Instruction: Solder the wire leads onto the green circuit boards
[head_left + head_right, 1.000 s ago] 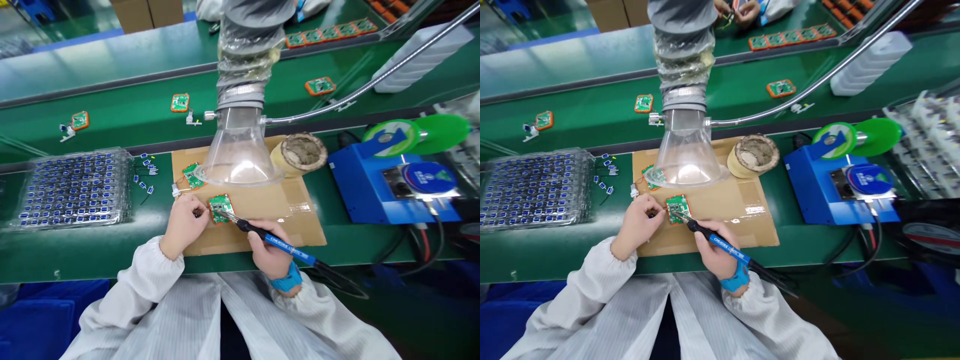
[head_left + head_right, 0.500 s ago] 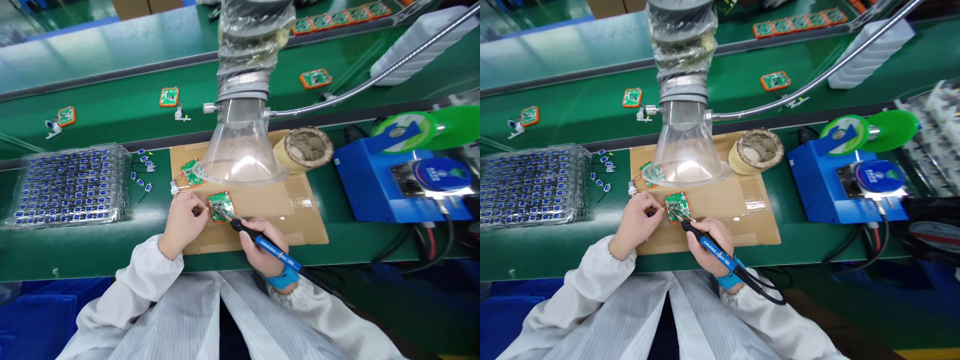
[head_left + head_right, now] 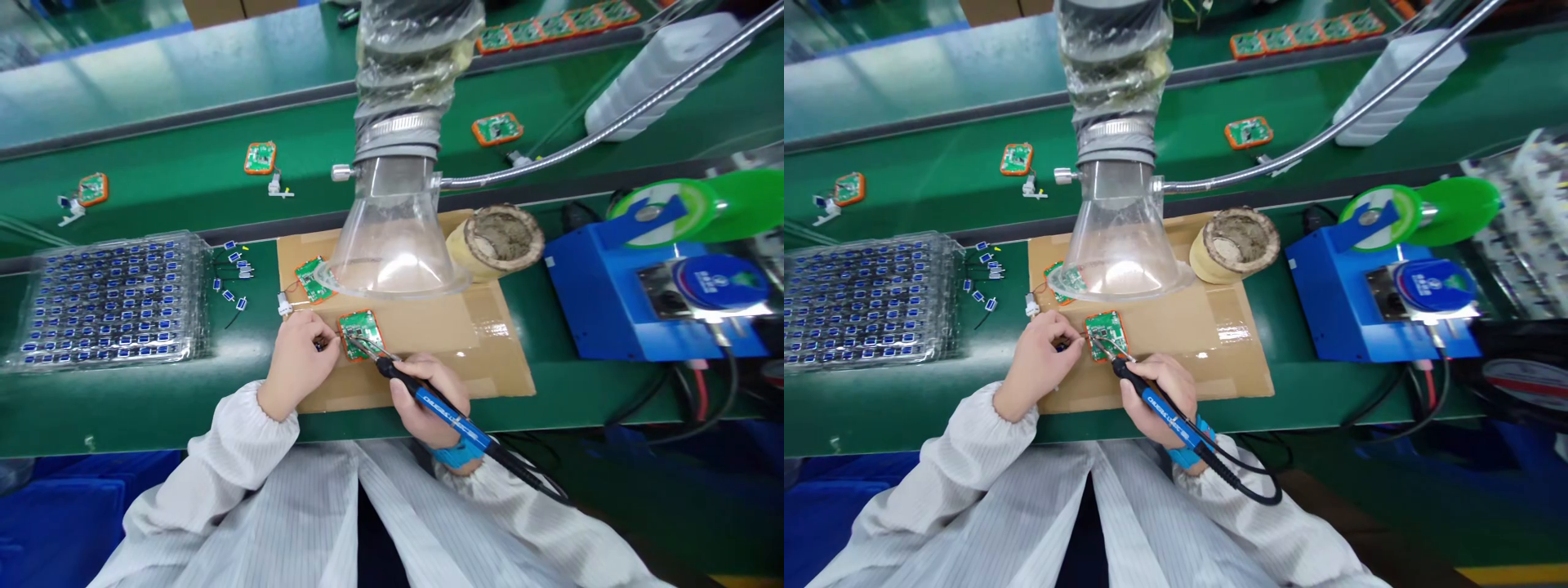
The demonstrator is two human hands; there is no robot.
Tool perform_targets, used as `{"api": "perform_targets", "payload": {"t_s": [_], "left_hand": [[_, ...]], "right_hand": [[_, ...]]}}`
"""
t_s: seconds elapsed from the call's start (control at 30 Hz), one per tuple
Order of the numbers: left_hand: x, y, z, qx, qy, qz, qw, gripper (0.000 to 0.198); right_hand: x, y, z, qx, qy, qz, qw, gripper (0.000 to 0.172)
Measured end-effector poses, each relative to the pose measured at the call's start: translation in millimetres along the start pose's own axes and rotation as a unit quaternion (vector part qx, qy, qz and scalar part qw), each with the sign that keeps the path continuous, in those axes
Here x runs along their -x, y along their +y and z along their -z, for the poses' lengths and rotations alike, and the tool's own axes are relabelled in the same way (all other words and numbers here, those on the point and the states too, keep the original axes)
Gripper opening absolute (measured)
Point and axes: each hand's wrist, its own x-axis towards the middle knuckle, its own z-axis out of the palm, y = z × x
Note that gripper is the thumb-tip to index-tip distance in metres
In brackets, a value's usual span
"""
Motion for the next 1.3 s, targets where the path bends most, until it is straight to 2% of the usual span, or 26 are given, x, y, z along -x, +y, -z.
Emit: {"api": "perform_targets", "payload": {"t_s": [0.2,0.33,0.57,0.67,0.77,0.83,0.9,0.97,1.03,1.1,1.17,1.23,1.3], "left_hand": [[0,-1,-0.4,0.005,0.003,-0.002,1.000,0.019],[0,0,-0.2,0.007,0.002,0.000,1.000,0.020],[0,-1,0.1,0.012,0.003,0.005,1.000,0.021],[0,-1,0.5,0.007,-0.002,0.009,1.000,0.020],[2,0,1.5,-0.010,-0.018,-0.004,1.000,0.017],[3,0,2.9,-0.027,-0.034,-0.022,0.999,0.014],[4,0,6.3,-0.027,-0.046,-0.029,0.998,0.012],[3,-2,13.4,0.026,-0.061,-0.015,0.998,0.013],[1,-6,25.8,0.140,-0.103,0.028,0.984,0.014],[-3,-12,43.6,0.282,-0.156,0.104,0.941,0.019],[-14,-18,64.9,0.388,-0.180,0.179,0.886,0.027],[-35,-26,86.7,0.437,-0.163,0.212,0.859,0.031],[-68,-35,105.6,0.450,-0.121,0.205,0.861,0.030]], "right_hand": [[-3,-2,-1,-0.003,-0.008,0.024,1.000,0.015],[1,1,0,-0.018,0.007,0.014,1.000,0.014],[5,22,14,-0.044,0.132,-0.084,0.987,0.007],[-5,36,27,0.012,0.213,-0.068,0.975,0.015],[-20,50,43,0.092,0.305,-0.050,0.947,0.021],[-32,57,52,0.113,0.322,-0.055,0.938,0.025],[-43,60,59,0.122,0.285,-0.064,0.949,0.029],[-48,61,60,0.125,0.245,-0.079,0.958,0.031],[-46,60,58,0.117,0.241,-0.089,0.959,0.032],[-38,58,53,0.097,0.264,-0.084,0.956,0.034],[-28,54,47,0.082,0.261,-0.090,0.958,0.033],[-20,49,43,0.079,0.250,-0.095,0.960,0.029],[-16,45,40,0.078,0.245,-0.093,0.962,0.026]]}}
